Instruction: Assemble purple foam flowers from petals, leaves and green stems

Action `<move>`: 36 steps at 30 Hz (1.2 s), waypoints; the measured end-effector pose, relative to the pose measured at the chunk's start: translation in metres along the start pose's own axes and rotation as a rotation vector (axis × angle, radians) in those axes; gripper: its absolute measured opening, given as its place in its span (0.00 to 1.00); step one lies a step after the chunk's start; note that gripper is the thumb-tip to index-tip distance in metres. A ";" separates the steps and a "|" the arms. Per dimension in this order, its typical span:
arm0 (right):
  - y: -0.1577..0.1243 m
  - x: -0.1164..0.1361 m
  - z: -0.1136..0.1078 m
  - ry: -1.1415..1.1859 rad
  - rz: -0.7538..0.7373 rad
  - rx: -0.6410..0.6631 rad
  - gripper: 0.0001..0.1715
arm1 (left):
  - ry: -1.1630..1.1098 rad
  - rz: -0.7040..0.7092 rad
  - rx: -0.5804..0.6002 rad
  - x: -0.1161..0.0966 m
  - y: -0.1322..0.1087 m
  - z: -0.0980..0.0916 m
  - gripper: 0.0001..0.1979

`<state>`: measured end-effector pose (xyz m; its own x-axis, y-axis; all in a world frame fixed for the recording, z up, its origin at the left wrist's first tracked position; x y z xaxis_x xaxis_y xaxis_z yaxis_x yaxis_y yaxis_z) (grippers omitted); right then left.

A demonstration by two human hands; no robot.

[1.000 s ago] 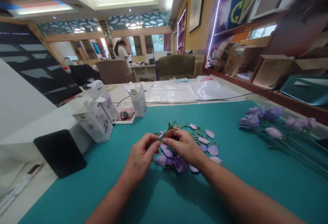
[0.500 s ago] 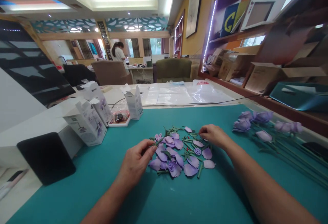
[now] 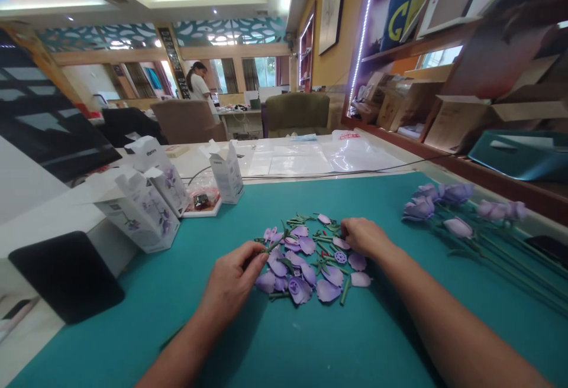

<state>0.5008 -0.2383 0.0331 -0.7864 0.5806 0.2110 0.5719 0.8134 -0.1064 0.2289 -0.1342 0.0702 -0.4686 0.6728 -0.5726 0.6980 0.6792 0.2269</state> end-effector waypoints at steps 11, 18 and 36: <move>0.005 -0.011 -0.003 0.045 -0.016 0.014 0.17 | 0.017 0.004 0.000 0.001 0.001 0.002 0.14; 0.002 -0.008 -0.005 0.038 -0.019 0.007 0.16 | 0.014 0.009 0.009 0.001 0.001 0.002 0.13; 0.001 0.005 -0.003 0.168 -0.007 0.008 0.08 | 0.030 0.037 -0.007 0.001 -0.002 0.007 0.13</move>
<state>0.4984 -0.2353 0.0371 -0.7401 0.5607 0.3713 0.5637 0.8183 -0.1122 0.2309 -0.1367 0.0642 -0.4585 0.7063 -0.5393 0.7117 0.6553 0.2531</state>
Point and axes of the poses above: each hand's wrist, its own y-axis towards the middle knuckle, its own z-axis out of the palm, x = y × z, the point moved 1 cm from there along y, towards the middle knuckle, and after that the axes turned 6 degrees about y, right-handed, at the moved point
